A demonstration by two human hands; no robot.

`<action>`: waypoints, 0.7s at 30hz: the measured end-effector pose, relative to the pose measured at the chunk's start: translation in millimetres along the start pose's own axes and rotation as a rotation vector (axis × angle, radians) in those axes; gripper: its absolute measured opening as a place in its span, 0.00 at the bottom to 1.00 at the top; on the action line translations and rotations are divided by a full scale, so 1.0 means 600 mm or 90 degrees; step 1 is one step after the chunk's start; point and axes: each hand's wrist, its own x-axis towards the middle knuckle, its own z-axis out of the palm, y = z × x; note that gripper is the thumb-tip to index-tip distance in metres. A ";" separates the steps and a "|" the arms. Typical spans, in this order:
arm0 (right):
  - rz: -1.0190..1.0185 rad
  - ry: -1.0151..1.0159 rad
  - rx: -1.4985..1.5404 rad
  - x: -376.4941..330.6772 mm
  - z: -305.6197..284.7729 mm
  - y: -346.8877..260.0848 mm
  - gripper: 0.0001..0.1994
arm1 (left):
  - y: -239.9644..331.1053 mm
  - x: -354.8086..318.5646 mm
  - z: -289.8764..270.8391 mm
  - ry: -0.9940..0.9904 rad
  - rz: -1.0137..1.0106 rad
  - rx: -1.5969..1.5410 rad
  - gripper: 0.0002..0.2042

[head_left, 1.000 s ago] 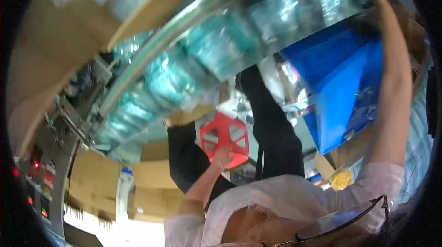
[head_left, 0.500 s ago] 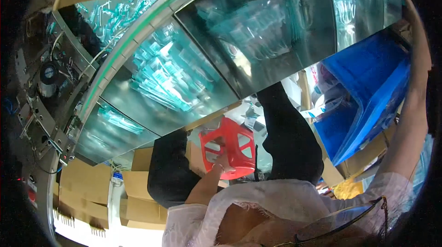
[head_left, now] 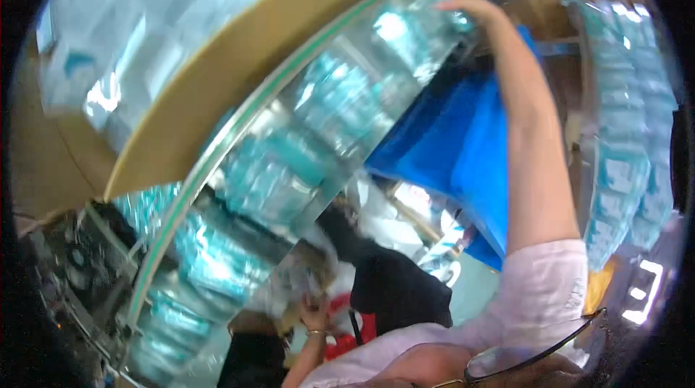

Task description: Operating a tube processing machine and manually packaging the products into cardboard boxes.

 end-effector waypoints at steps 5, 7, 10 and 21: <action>-0.125 0.248 0.106 -0.056 -0.001 -0.074 0.24 | -0.005 0.117 -0.052 -0.138 -0.246 0.388 0.14; -0.188 0.285 0.304 -0.093 0.017 -0.081 0.22 | 0.009 0.087 -0.047 -0.158 -0.132 0.290 0.17; -0.236 0.332 0.503 -0.167 0.051 -0.061 0.19 | 0.064 -0.001 0.006 -0.145 -0.271 0.151 0.18; -0.385 -0.281 0.582 -0.664 0.646 -0.150 0.26 | 0.265 -0.465 0.101 -0.332 0.663 0.600 0.33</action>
